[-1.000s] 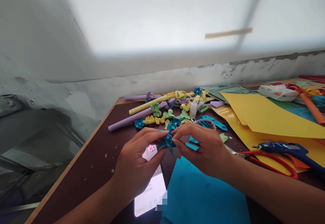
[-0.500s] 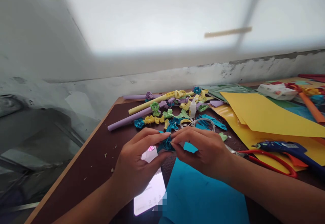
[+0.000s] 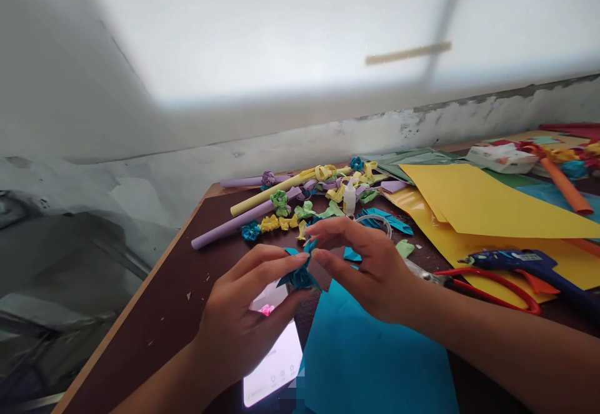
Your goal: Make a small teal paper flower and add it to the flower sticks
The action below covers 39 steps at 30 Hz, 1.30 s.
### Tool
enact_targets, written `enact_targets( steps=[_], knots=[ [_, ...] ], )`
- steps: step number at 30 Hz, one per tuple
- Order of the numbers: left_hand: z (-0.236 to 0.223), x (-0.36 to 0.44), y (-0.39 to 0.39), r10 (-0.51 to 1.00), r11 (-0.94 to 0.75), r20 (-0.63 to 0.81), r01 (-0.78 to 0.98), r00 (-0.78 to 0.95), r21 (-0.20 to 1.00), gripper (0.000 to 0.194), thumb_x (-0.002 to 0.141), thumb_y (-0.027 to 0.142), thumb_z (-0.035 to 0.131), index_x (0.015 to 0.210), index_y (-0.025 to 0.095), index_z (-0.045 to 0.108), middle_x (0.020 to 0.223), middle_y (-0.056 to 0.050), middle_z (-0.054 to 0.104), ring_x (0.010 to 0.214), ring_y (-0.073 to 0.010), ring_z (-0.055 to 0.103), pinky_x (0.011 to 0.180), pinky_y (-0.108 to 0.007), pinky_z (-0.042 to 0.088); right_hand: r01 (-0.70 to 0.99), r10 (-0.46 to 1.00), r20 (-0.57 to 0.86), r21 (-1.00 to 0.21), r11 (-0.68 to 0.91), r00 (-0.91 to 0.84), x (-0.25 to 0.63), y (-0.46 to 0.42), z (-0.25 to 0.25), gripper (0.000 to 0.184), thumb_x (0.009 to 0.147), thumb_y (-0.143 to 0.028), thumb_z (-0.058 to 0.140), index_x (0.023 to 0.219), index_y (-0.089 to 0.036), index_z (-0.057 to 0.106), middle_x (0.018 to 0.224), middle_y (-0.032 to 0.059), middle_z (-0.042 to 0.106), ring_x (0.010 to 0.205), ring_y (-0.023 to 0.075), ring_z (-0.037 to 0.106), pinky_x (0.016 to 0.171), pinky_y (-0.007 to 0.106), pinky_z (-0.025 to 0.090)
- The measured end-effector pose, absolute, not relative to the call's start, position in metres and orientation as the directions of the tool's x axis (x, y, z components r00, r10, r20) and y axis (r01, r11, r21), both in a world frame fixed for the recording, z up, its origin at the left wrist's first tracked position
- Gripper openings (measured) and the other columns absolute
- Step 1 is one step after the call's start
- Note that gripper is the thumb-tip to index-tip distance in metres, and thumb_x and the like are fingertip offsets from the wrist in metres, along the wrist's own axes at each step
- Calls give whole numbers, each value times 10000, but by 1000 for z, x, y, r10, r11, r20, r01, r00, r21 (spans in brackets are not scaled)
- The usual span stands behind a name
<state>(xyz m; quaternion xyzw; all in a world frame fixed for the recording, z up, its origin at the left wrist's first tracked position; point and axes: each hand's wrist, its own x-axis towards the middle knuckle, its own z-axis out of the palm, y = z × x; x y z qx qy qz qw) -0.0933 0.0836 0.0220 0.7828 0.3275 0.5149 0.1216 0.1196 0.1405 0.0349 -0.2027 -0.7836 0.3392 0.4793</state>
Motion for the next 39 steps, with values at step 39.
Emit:
enact_targets(
  steps=[39],
  knots=[
    [31, -90, 94, 930, -353, 326, 160, 169, 922, 194, 981, 297, 656, 1150, 274, 749, 1103, -52, 769, 997, -207, 727, 855, -320, 604, -97, 736, 486, -858, 505, -471, 119, 154, 34, 143, 852, -256, 798, 963, -184, 743, 874, 34, 754, 743, 151, 716, 645, 273, 607]
  ],
)
